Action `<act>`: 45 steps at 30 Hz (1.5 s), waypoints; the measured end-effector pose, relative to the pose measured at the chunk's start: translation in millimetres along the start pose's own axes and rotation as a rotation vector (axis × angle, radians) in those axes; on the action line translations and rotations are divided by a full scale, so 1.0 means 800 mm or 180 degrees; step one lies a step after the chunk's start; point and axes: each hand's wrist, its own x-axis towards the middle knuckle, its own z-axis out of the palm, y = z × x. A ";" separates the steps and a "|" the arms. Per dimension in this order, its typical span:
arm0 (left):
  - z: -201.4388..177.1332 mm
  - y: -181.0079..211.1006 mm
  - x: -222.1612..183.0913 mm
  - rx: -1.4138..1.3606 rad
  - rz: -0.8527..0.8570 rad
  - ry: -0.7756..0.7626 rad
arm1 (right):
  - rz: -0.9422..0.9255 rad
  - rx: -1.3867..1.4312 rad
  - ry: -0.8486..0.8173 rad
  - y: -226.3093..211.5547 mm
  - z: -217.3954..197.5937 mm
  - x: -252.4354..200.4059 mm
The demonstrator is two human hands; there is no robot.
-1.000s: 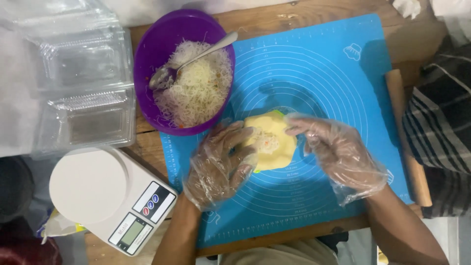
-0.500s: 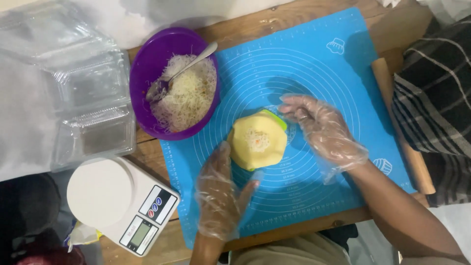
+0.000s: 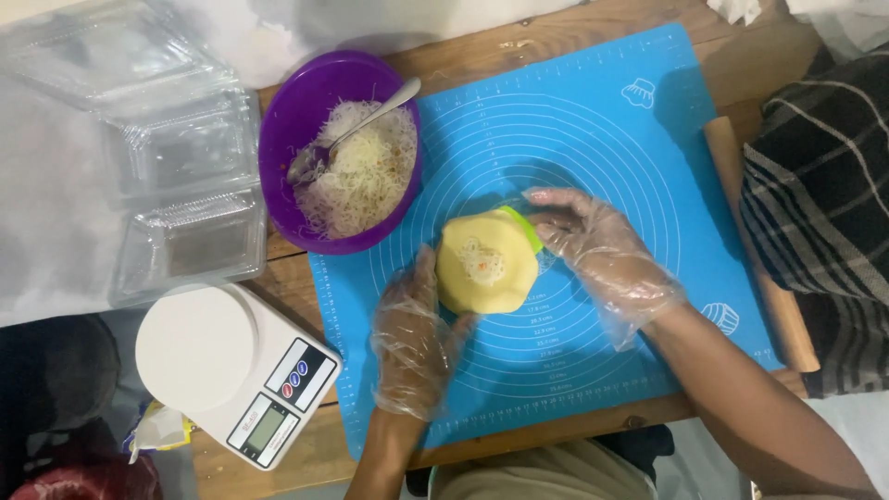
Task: Rolling out dough, adding filling, and using a mold to shape individual pastries.
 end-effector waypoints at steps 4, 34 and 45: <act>-0.001 -0.003 -0.001 -0.0074 0.0018 0.0004 | 0.0238 0.0053 -0.0017 -0.012 0.002 -0.009; 0.022 0.000 0.002 -0.5213 -0.0860 0.0411 | 0.0003 -0.0098 0.0082 0.029 -0.019 0.017; 0.020 0.004 -0.002 -0.5087 -0.0747 -0.0064 | -0.0813 -0.0189 -0.0141 0.040 -0.017 0.005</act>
